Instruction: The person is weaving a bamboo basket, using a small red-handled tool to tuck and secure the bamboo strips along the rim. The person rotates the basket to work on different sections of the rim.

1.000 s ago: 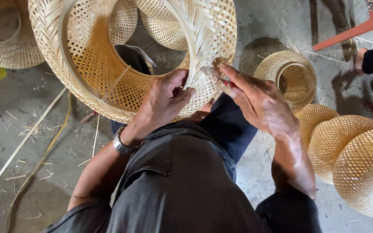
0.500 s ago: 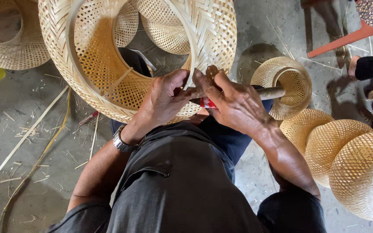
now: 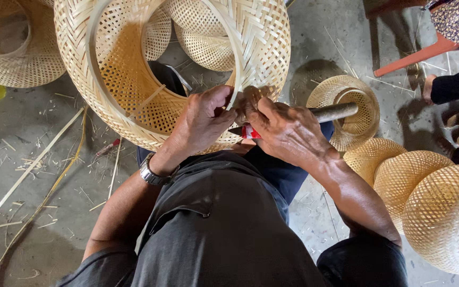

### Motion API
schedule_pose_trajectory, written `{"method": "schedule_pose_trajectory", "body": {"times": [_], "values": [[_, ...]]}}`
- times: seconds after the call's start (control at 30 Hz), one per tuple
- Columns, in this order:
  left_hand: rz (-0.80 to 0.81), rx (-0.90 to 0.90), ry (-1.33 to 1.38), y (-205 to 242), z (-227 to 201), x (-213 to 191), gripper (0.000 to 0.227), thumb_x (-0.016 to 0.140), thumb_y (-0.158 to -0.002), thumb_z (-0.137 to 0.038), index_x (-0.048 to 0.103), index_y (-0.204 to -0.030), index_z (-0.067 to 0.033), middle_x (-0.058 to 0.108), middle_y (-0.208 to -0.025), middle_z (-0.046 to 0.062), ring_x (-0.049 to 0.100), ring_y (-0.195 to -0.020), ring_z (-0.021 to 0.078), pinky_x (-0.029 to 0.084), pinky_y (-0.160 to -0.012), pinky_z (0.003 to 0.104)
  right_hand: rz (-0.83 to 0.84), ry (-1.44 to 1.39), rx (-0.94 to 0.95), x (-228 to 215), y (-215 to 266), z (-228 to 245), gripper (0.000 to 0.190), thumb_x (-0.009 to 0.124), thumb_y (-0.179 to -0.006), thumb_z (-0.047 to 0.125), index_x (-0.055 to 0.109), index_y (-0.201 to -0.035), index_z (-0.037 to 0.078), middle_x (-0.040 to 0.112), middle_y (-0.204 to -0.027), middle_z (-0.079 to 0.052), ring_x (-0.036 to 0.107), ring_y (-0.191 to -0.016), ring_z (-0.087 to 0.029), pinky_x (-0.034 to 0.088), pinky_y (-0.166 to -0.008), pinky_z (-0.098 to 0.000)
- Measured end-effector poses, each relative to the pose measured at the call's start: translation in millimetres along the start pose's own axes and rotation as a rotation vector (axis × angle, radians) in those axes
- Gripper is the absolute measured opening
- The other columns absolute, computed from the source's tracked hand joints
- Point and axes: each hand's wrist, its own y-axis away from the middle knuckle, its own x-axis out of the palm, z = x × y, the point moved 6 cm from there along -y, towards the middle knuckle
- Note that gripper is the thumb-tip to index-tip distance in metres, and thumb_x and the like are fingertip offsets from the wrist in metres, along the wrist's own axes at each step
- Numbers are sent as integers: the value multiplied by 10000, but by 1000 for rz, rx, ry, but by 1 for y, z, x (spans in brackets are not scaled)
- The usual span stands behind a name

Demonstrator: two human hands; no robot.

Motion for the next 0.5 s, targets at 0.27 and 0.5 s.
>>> {"method": "schedule_pose_trajectory", "body": {"times": [0.27,0.5], "values": [[-20,42,-21,0,3,2,167,761,-922,-64,621,-974,10,661,-819,71,611,-702,85,541,-602,293,-19,-224,36,-6,0,-8,607,779,-846,420,627,-1302,49,565,-1036,-72,695,-696,-230,585,-582,-389],[5,37,-27,2,0,3,141,751,-946,-81,666,-1028,-3,711,-813,67,686,-703,98,569,-614,295,-38,-367,43,-4,0,-12,598,813,-815,298,606,-1301,18,618,-1042,-94,694,-730,-255,592,-642,-399]]}}
